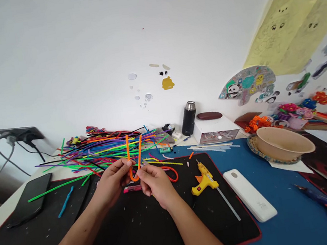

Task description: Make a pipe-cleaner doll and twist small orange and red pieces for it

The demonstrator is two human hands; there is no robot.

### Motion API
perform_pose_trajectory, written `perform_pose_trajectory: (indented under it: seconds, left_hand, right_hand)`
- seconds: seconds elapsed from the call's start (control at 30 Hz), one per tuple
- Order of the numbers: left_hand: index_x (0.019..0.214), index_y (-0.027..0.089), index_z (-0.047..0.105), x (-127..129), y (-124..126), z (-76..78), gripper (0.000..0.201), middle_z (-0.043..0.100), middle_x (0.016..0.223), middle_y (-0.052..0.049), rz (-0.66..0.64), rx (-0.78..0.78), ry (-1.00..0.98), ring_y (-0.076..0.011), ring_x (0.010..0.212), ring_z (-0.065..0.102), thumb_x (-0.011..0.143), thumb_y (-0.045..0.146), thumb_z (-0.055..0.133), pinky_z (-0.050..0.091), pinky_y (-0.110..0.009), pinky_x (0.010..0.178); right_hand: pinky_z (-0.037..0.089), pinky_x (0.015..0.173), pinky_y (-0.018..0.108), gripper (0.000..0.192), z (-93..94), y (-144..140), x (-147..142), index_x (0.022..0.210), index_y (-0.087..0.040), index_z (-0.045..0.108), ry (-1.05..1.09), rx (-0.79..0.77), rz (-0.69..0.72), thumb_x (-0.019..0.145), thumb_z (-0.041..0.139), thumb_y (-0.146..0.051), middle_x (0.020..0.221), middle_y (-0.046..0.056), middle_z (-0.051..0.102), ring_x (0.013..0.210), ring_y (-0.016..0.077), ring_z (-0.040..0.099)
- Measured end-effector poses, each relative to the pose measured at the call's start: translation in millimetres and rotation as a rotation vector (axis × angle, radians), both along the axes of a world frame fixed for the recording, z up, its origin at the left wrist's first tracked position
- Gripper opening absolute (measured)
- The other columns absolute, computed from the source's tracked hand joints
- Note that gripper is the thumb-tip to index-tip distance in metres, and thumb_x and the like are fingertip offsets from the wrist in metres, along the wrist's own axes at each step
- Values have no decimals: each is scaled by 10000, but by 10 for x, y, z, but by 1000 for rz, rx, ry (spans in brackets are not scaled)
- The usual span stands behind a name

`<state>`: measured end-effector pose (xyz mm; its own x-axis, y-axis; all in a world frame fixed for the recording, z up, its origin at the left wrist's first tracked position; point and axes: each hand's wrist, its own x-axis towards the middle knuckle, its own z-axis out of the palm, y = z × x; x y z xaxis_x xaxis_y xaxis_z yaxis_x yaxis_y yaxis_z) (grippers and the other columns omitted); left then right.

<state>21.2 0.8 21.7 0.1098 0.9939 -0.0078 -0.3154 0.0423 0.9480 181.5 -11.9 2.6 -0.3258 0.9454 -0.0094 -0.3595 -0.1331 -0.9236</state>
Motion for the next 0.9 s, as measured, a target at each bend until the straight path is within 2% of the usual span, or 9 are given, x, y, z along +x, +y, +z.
perform_pose_trajectory:
  seconds: [0.13,0.23,0.6,0.73,0.9]
  left_hand:
    - [769,160,676,-10,-19,17,418,625,641,18,-68,-29,-31,-89,525,532,707,508,900,457,-192,509]
    - [798,161,697,-13,-22,24,415,625,636,18,-93,-36,-51,-95,521,537,699,504,907,481,-208,514]
    - [910,132,772,-45,-14,10,449,576,577,23,-184,-112,-40,-73,466,447,677,484,924,317,-178,420]
    - [817,134,743,-51,-24,45,410,551,529,35,-217,-112,-91,-52,431,389,667,464,935,275,-169,415]
    - [719,148,668,-62,-6,23,387,579,524,28,-222,-100,-116,-48,422,383,681,427,932,300,-172,429]
  right_hand:
    - [211,412,223,438,-37,-24,-34,808,-171,615,-60,13,76,841,752,-586,465,-80,487,377,62,372]
    - [205,412,226,464,-52,-35,-47,787,-176,596,-56,-2,94,827,760,-608,464,-83,481,376,64,383]
    - [192,427,244,485,-12,-47,-58,774,-174,600,-13,-8,114,811,773,-625,462,-91,457,373,62,374]
    - [189,430,244,495,14,-70,-61,758,-176,586,-14,-26,129,797,782,-629,469,-88,458,378,63,378]
    - [188,425,239,484,9,-72,-76,777,-172,602,-14,-45,128,790,789,-617,475,-89,452,382,62,368]
